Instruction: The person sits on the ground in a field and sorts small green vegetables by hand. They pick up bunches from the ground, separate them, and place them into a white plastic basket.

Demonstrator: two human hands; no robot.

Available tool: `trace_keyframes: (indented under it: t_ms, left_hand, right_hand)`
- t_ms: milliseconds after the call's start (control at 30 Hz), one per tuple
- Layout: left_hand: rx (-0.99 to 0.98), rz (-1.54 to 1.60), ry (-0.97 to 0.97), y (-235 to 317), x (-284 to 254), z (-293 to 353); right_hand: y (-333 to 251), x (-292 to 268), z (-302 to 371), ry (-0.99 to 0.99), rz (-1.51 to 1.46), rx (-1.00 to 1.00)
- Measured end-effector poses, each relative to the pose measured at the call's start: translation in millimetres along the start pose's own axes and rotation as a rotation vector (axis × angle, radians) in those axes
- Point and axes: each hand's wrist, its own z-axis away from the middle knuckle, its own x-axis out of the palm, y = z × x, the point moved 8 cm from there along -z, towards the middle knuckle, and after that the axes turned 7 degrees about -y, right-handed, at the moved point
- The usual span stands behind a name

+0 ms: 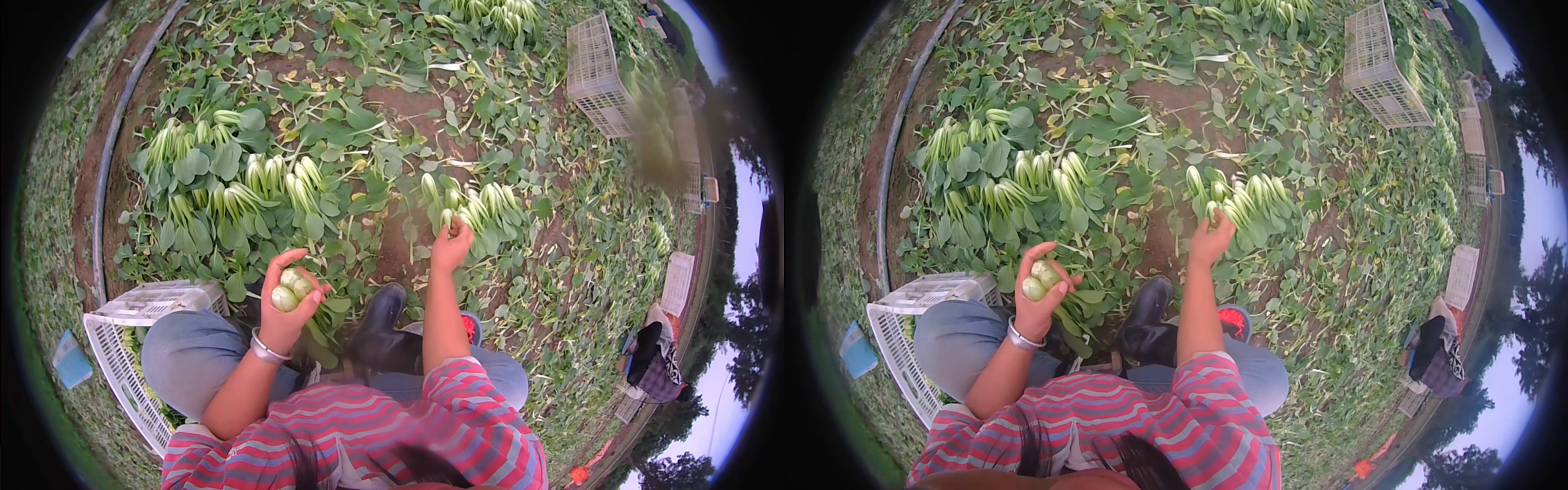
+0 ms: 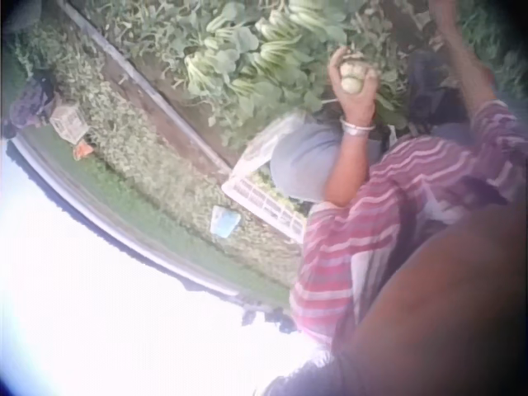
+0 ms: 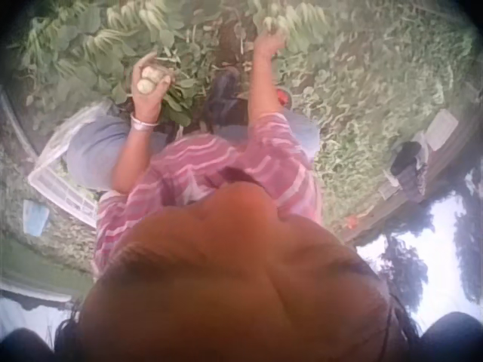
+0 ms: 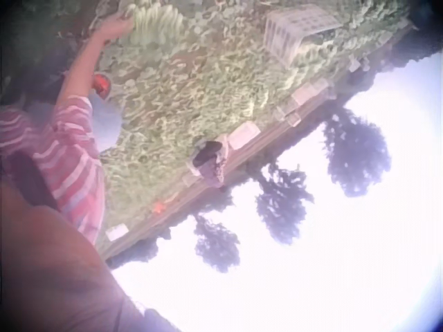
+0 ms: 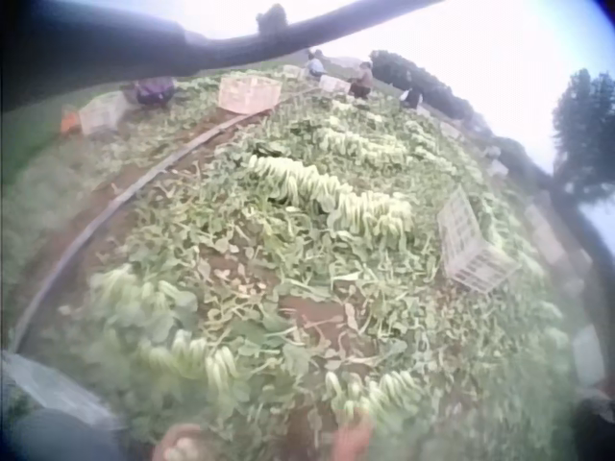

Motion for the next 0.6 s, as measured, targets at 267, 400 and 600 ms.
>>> trace_keyframes:
  t_ms: [267,400,600]
  left_hand:
    - [-0.234,-0.177,-0.143,-32,15,-23]
    - [-0.284,-0.203,-0.103,-45,9,-28]
    - [-0.171,-0.365,-0.217,-49,16,-35]
  right_hand:
    - [25,-10,-63,0.141,0.455,-0.304]
    - [25,-19,-54,0.253,0.366,-0.405]
    - [20,10,-102,-0.173,0.575,-0.293]
